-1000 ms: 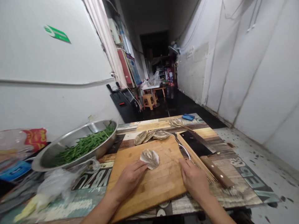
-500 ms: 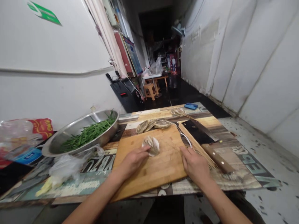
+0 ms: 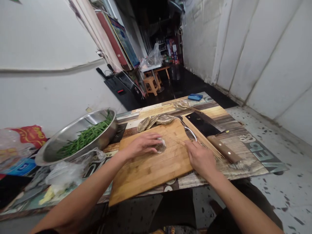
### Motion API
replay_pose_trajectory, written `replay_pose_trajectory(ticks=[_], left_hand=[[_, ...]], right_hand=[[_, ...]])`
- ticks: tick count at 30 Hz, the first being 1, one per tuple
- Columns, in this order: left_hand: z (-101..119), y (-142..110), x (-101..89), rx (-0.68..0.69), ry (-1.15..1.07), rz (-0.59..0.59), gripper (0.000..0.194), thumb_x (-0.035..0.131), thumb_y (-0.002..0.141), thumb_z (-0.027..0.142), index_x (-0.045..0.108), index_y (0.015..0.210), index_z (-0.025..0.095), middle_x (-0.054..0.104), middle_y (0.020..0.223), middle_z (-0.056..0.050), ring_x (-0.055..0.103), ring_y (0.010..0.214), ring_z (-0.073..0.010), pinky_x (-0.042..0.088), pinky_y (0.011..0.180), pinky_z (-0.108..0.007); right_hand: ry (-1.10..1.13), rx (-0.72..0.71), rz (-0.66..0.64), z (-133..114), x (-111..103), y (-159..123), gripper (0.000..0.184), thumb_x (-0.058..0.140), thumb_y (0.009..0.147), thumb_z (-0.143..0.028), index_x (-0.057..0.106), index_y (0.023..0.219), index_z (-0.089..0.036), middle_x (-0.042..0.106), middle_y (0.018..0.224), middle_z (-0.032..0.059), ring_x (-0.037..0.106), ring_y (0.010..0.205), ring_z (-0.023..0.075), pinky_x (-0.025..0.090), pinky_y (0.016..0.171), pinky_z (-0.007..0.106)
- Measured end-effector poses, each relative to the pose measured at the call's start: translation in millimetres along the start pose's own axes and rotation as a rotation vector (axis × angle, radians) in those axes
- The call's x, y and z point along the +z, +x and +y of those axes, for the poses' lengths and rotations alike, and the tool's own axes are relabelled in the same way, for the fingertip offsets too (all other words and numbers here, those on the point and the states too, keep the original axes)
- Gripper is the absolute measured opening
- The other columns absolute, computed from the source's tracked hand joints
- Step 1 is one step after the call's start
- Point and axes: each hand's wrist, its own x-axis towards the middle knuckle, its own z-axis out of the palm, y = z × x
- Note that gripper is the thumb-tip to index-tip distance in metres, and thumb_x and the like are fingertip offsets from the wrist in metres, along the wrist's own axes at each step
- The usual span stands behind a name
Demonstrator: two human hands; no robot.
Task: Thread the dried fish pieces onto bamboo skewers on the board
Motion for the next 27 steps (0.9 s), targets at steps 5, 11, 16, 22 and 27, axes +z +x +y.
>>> replay_pose_trajectory(ticks=[5,11,16,22,27], left_hand=[[-7.1,1.5,5.2,0.028,0.006,-0.117,0.052,0.052,0.085,0.045,0.045,0.134,0.029,0.044,0.14,-0.005,0.031,0.135,-0.0204,0.022,0.112,-0.042],[-10.2,0.0,9.8,-0.019,-0.01,-0.181,0.057,0.05,0.085,0.048,0.038,0.138,0.032,0.039,0.143,-0.004,0.026,0.137,-0.0203,0.015,0.113,-0.045],[-5.2,-0.7,9.1,-0.074,0.006,-0.205,0.057,0.047,0.085,0.051,0.038,0.138,0.032,0.038,0.145,-0.005,0.021,0.139,-0.0218,0.011,0.113,-0.048],[-11.9,0.9,13.2,-0.194,0.052,-0.118,0.088,0.061,0.069,0.062,0.03,0.142,0.024,0.024,0.15,-0.012,0.015,0.14,-0.0281,0.016,0.111,-0.045],[5.4,-10.6,21.3,-0.551,0.115,0.143,0.113,0.067,0.054,0.069,0.022,0.145,0.02,0.021,0.15,-0.02,0.022,0.136,-0.0384,0.028,0.104,-0.051]], right_hand=[[0.004,0.012,-0.015,-0.8,0.1,0.1,0.034,0.036,0.092,-0.022,0.063,0.113,-0.022,0.068,0.089,0.0068,0.061,0.076,0.0172,0.037,0.059,0.024],[-0.008,0.013,-0.022,-1.5,-1.0,2.1,0.034,0.037,0.091,-0.021,0.064,0.112,-0.022,0.068,0.089,0.0071,0.06,0.072,0.0162,0.037,0.057,0.024],[0.028,-0.041,-0.064,0.8,-9.0,4.1,0.034,0.039,0.09,-0.02,0.064,0.112,-0.022,0.067,0.088,0.0067,0.061,0.069,0.0157,0.039,0.056,0.023],[0.046,-0.1,-0.162,1.2,-35.3,-11.3,0.033,0.038,0.09,-0.023,0.064,0.112,-0.023,0.068,0.087,0.0062,0.062,0.074,0.0156,0.044,0.061,0.022],[-0.008,-0.128,-0.17,1.3,-39.8,-31.9,0.032,0.039,0.091,-0.023,0.065,0.109,-0.023,0.068,0.081,0.0053,0.063,0.068,0.0151,0.044,0.057,0.022]])
